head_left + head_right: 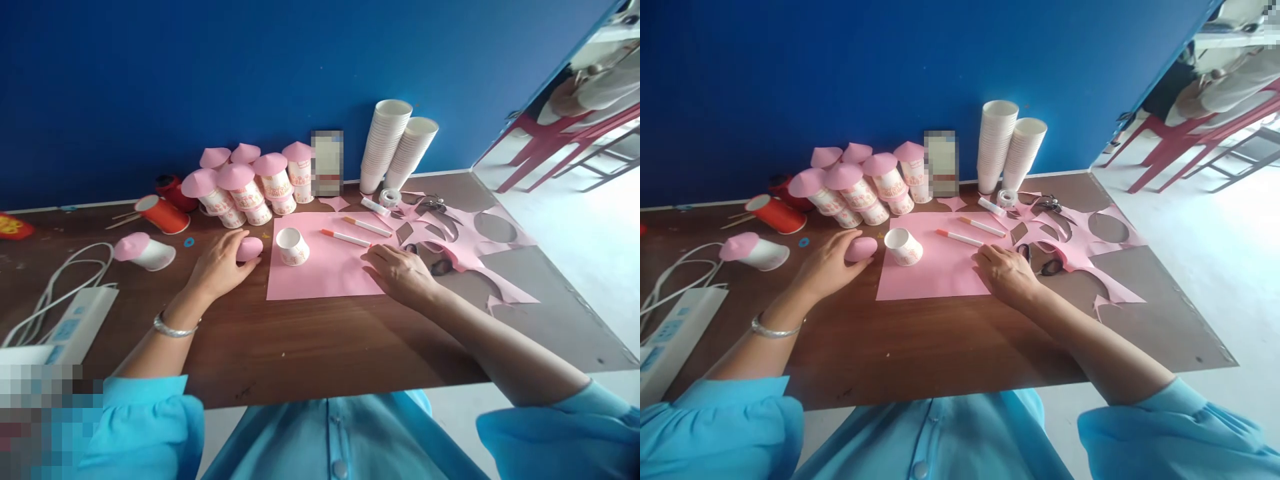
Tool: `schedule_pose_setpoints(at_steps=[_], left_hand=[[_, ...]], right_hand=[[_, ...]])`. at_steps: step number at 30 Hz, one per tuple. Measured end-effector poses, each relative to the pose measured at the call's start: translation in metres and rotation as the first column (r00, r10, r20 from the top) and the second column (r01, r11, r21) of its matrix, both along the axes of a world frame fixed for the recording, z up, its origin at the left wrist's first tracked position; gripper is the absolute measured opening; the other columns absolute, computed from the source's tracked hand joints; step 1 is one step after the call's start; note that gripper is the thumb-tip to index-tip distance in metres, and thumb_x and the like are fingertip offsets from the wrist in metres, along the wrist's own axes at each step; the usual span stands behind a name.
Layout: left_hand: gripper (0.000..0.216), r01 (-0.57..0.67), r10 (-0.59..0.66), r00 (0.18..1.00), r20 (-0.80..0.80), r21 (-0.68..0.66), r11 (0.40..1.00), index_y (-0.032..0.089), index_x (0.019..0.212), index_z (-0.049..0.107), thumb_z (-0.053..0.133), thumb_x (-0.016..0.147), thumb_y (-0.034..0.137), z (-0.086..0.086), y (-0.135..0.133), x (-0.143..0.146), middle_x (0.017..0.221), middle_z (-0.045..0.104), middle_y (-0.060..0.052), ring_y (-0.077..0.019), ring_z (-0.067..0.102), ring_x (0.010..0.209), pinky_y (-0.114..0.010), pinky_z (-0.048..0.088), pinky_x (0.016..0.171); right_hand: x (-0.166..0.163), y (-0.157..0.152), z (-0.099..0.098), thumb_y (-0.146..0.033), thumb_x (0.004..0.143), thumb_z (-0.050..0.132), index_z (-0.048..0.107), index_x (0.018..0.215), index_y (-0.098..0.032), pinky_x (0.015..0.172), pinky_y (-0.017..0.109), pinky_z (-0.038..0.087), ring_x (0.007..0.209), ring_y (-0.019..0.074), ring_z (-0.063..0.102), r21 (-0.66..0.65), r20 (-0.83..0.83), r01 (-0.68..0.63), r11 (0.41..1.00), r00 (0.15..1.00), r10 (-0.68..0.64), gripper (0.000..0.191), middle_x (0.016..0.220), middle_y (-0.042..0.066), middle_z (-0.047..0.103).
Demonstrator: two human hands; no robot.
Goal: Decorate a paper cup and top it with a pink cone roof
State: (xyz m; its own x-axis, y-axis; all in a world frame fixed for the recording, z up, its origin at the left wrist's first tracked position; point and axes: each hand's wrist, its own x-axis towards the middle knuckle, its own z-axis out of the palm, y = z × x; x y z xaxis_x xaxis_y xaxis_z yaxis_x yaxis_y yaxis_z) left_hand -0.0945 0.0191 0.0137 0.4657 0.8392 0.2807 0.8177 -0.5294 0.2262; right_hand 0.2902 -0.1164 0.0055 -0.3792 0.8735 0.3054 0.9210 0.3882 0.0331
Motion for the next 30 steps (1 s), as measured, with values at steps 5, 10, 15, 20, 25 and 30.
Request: schedule_pose_setpoints(at_steps=[5, 10, 15, 20, 25, 30], left_hand=[[0.073, 0.036, -0.001, 0.957, 0.288, -0.117, 0.992, 0.021, 0.148, 0.049, 0.073, 0.087, 0.053, 0.01, -0.018, 0.024, 0.154, 0.06, -0.016, -0.0348, 0.061, 0.139, -0.053, 0.05, 0.118], [0.084, 0.151, 0.014, 0.893, 0.45, -0.329, 0.932, 0.024, 0.15, 0.044, 0.079, 0.081, 0.056, 0.006, -0.02, 0.055, 0.15, 0.064, -0.013, -0.0309, 0.062, 0.139, -0.046, 0.056, 0.112], [0.062, 0.138, 0.002, 0.913, 0.409, -0.312, 0.94, 0.023, 0.134, 0.055, 0.079, 0.082, 0.048, 0.0, -0.023, 0.073, 0.13, 0.075, -0.011, -0.0292, 0.071, 0.122, -0.043, 0.06, 0.103], [0.047, 0.191, -0.09, 0.919, 0.383, -0.234, 0.953, 0.024, 0.124, 0.06, 0.08, 0.084, 0.04, 0.004, -0.043, 0.086, 0.123, 0.077, -0.008, -0.0264, 0.074, 0.111, -0.04, 0.062, 0.095], [0.044, 0.182, -0.093, 0.929, 0.358, -0.225, 0.957, 0.022, 0.119, 0.062, 0.083, 0.082, 0.033, 0.004, -0.052, 0.093, 0.121, 0.077, -0.009, -0.0278, 0.074, 0.11, -0.041, 0.062, 0.094], [0.065, 0.295, -0.127, 0.887, 0.445, -0.332, 0.896, 0.022, 0.137, 0.055, 0.083, 0.08, 0.037, 0.001, -0.051, 0.081, 0.14, 0.069, -0.013, -0.0299, 0.068, 0.126, -0.047, 0.058, 0.108]], right_hand=[[0.033, 0.008, 0.014, -0.027, 0.104, 0.055, 0.073, 0.114, -0.018, 0.066, 0.033, 0.047, 0.095, 0.0253, 0.072, -0.033, 0.007, 0.234, 0.972, 0.972, -0.234, 0.022, 0.113, 0.011, 0.077], [0.053, 0.034, 0.026, -0.029, 0.101, 0.056, 0.072, 0.118, -0.022, 0.077, 0.037, 0.052, 0.105, 0.029, 0.07, -0.132, 0.03, 0.4, 0.907, 0.916, -0.4, 0.025, 0.124, 0.011, 0.075], [0.046, 0.053, 0.029, -0.029, 0.102, 0.054, 0.072, 0.123, -0.022, 0.086, 0.04, 0.054, 0.114, 0.0318, 0.07, -0.237, 0.059, 0.417, 0.877, 0.908, -0.416, 0.029, 0.128, 0.013, 0.073], [0.034, 0.054, 0.025, -0.026, 0.102, 0.052, 0.071, 0.126, -0.02, 0.082, 0.04, 0.055, 0.118, 0.0329, 0.067, -0.232, 0.064, 0.402, 0.886, 0.915, -0.398, 0.031, 0.132, 0.014, 0.072], [0.029, 0.057, 0.017, -0.023, 0.1, 0.052, 0.073, 0.119, -0.018, 0.084, 0.039, 0.054, 0.124, 0.0327, 0.063, -0.242, 0.067, 0.355, 0.903, 0.935, -0.35, 0.029, 0.128, 0.015, 0.072], [0.026, 0.064, 0.008, -0.019, 0.101, 0.047, 0.075, 0.11, -0.013, 0.084, 0.038, 0.052, 0.115, 0.032, 0.067, -0.24, 0.075, 0.386, 0.891, 0.922, -0.379, 0.03, 0.123, 0.019, 0.071]])
